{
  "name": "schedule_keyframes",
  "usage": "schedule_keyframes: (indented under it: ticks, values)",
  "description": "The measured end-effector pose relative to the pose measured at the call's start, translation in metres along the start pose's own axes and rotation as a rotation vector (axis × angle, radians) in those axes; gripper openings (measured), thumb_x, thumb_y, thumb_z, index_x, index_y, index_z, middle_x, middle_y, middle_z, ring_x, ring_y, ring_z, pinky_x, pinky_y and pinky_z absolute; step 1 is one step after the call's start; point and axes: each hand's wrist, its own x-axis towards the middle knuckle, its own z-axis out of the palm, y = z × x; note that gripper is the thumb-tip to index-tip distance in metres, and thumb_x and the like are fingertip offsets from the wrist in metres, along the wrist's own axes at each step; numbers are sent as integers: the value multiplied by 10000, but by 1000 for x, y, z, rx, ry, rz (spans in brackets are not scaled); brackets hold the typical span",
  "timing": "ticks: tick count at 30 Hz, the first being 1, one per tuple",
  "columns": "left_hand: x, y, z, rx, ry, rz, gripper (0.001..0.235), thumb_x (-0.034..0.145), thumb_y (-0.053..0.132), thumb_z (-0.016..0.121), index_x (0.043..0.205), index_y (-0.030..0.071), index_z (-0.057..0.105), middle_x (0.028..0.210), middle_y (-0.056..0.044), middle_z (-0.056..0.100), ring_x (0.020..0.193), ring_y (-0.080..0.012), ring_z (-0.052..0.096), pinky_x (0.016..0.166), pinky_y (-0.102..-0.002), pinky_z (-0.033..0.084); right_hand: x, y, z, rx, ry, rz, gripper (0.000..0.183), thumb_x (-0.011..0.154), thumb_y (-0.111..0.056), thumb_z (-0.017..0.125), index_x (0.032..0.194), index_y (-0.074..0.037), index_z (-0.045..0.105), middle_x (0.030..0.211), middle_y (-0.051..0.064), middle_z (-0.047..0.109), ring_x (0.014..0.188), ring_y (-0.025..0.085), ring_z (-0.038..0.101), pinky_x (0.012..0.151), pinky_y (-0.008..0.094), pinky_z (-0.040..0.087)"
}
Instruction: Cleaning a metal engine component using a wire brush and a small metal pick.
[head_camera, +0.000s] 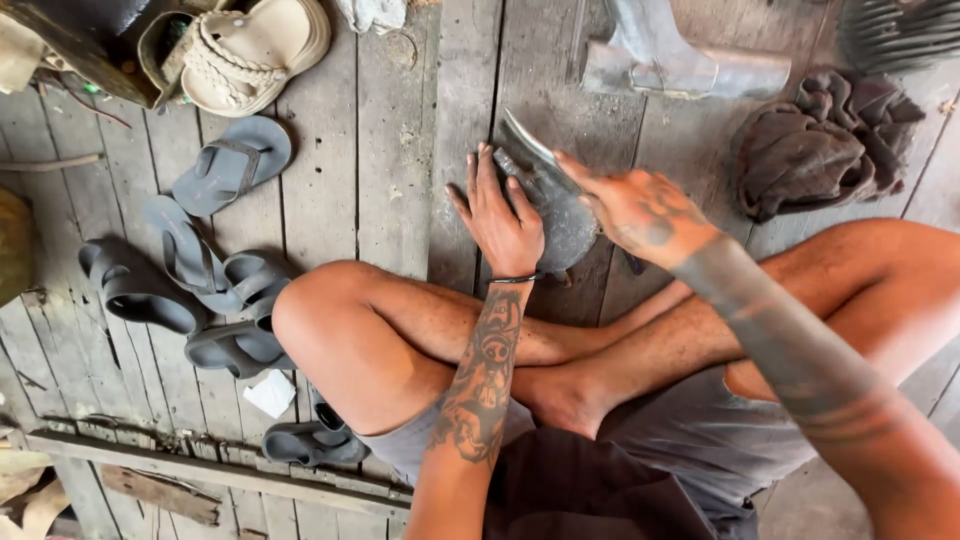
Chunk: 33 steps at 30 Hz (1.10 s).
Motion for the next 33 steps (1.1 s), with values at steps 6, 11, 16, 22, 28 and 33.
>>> schedule_keyframes:
  ticks: [6, 11, 16, 22, 28, 33]
  values:
    - [-2, 4, -4, -16, 9, -13, 452, 1117, 274, 373, 1516, 89, 475, 1542, -115, 535, 1470, -336, 459, 1267, -636, 106, -69, -10, -10, -69, -90, 72, 580, 1051, -180, 398, 1627, -185, 338, 802, 166, 740, 566, 363, 699, 576, 532, 590]
    - [3, 1, 1, -13, 16, -3, 476, 1117, 316, 349, 1513, 86, 478, 1549, -121, 528, 1471, -343, 458, 1264, -641, 113, 13, 8, 12, 34, -2, -41, 496, 1059, -136, 433, 1554, -121, 458, 861, 196, 742, 581, 367, 695, 624, 533, 598]
    - [0, 5, -6, -55, 16, -26, 482, 1127, 315, 329, 1525, 82, 469, 1538, -137, 534, 1465, -360, 455, 1264, -636, 104, -47, -12, -12, 115, -14, 5, 572, 1010, -175, 506, 1576, -185, 422, 1102, 202, 754, 723, 455, 738, 617, 587, 590]
    - [-2, 0, -2, -45, 6, -5, 485, 1129, 328, 343, 1538, 97, 465, 1564, -108, 515, 1488, -331, 436, 1275, -621, 95, -3, 0, 9, 87, -4, 60, 557, 1034, -173, 497, 1585, -230, 435, 898, 174, 779, 603, 384, 734, 621, 533, 620]
    - [-1, -1, -3, -31, -6, -13, 498, 1105, 323, 368, 1534, 87, 463, 1550, -114, 525, 1473, -335, 454, 1265, -625, 121, -41, 4, -5, 94, -56, 44, 627, 1028, -122, 476, 1628, -251, 349, 1005, 216, 770, 518, 327, 720, 550, 479, 617]
    - [-2, -3, 0, -47, 10, -15, 487, 1127, 328, 354, 1552, 113, 458, 1576, -100, 505, 1482, -328, 447, 1270, -628, 116, -28, -3, -7, -1, -27, 42, 583, 1054, -172, 473, 1625, -238, 373, 991, 171, 772, 626, 347, 744, 584, 509, 627]
